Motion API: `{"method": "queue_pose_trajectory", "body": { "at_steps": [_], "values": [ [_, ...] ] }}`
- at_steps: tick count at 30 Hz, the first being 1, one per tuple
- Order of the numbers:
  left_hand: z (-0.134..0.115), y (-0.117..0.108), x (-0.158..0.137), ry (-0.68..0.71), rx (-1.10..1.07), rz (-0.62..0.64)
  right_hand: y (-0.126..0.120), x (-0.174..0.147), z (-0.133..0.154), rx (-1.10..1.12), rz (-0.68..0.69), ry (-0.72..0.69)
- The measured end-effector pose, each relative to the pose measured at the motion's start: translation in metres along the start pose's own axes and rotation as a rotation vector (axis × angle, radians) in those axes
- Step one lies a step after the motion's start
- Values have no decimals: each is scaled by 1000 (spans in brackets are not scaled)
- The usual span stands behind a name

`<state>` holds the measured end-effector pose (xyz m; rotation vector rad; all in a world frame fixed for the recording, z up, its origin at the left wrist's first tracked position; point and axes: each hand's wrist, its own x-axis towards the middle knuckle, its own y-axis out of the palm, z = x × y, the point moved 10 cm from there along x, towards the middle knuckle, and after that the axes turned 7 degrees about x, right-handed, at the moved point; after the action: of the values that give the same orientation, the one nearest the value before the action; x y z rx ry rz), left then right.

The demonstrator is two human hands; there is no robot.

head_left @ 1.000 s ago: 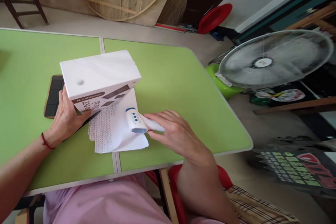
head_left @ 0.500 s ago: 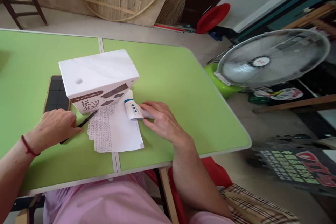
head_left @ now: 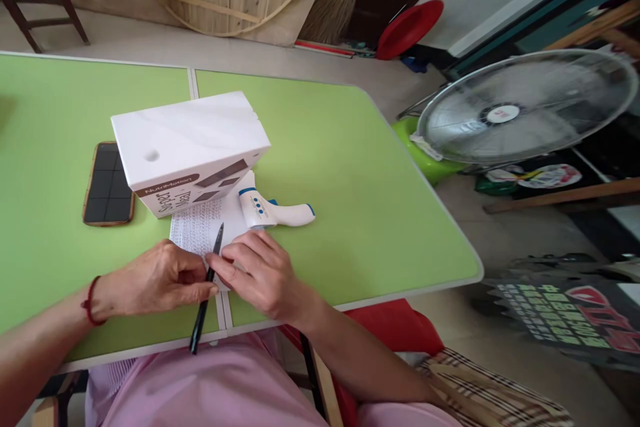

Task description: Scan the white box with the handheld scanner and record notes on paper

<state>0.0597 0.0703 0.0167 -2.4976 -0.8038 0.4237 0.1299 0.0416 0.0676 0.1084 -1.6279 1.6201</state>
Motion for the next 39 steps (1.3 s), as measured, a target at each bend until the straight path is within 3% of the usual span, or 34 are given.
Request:
{"method": "queue_pose_trajectory", "body": {
  "at_steps": [4,7,10,14,18,22,25,28,30,33,36,39],
  "values": [
    [-8,-1,3,222,141,-176,-15,-7,-32,121,-144,86],
    [-8,18,5,334,493,-161,-34,-23,-76,306,-330,370],
    [4,41,9,319,714,-68,-35,-44,-109,520,-444,668],
    [9,51,12,211,792,-42,-21,-56,-122,805,-541,834],
    [-1,57,19,132,784,-27,-1,-52,-114,915,-462,902],
    [-9,73,32,105,753,20,22,-41,-91,1020,-264,843],
    [-22,93,35,230,707,63,36,-43,-83,982,-168,828],
    [-43,105,27,463,638,81,41,-54,-90,872,-196,867],
    [-53,97,23,536,570,21,40,-59,-95,824,-243,887],
    [-53,66,24,448,542,-125,38,-65,-102,793,-319,925],
    [-45,41,25,290,742,-211,33,-70,-107,765,-405,964],
    [-36,31,26,151,1001,-191,33,-68,-107,791,-408,949]
  ]
}}
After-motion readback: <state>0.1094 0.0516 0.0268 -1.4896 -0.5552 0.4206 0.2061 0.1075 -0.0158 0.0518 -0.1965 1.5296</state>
